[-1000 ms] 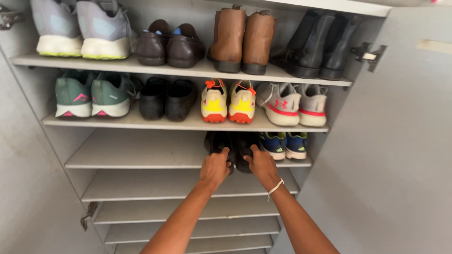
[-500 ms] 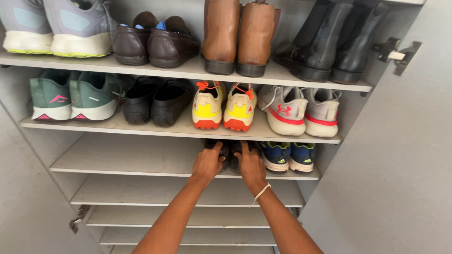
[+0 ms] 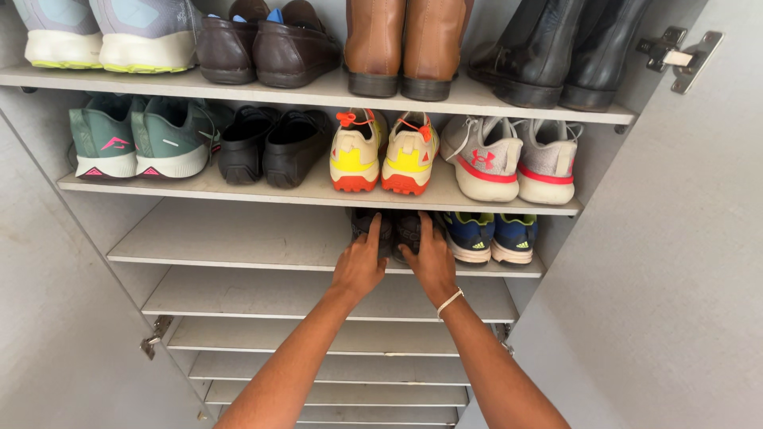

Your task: The person organizes a large collection of shoes by picking them up from the floor and placing them into a multi-tiered shoe cabinet. They handle various types of footwear, including sneakers, boots, and loafers, arranging them neatly on the shelves.

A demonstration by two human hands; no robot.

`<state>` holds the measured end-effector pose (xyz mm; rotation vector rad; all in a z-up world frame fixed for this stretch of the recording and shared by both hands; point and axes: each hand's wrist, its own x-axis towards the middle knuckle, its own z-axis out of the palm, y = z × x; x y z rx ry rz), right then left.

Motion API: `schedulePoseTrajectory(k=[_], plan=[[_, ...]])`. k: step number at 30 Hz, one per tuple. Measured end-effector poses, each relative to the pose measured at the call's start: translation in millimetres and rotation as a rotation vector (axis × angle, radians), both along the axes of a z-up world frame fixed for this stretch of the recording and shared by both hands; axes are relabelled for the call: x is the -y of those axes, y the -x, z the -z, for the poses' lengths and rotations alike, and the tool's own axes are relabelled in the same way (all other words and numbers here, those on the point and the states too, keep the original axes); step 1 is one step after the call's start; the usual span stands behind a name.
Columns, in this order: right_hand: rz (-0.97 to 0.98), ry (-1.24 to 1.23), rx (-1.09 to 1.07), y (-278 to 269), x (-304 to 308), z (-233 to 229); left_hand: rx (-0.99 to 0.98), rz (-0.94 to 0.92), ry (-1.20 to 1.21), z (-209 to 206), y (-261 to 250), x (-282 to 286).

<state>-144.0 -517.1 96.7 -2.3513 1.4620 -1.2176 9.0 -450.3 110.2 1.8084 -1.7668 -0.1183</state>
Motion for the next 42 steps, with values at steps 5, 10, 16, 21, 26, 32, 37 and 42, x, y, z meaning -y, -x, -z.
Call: schedulePoseTrajectory(k=[5, 10, 16, 21, 26, 32, 37, 42], plan=[[-0.010, 0.060, 0.028, 0, 1, 6, 0.057, -0.016, -0.050, 0, -3, -19], [0.026, 0.006, 0.012, 0, -3, 5, 0.105, -0.009, -0.111, 2, -7, -35], [-0.001, 0.030, 0.061, -1, -10, 7, 0.090, 0.009, -0.173, 3, -8, -38], [-0.005, 0.016, 0.091, -2, -15, 8, 0.097, 0.007, -0.213, 4, -9, -40], [0.007, 0.024, 0.091, -4, -17, 6, 0.105, 0.014, -0.239, 5, -10, -46], [0.052, -0.025, 0.045, -6, -17, 5, 0.095, 0.025, -0.243, 9, -22, -65], [0.023, 0.222, 0.079, -8, -36, 23, 0.116, -0.005, -0.221, 21, -45, -95], [0.007, -0.013, -0.032, -24, -89, 61, 0.108, -0.030, -0.249, 44, -69, -139]])
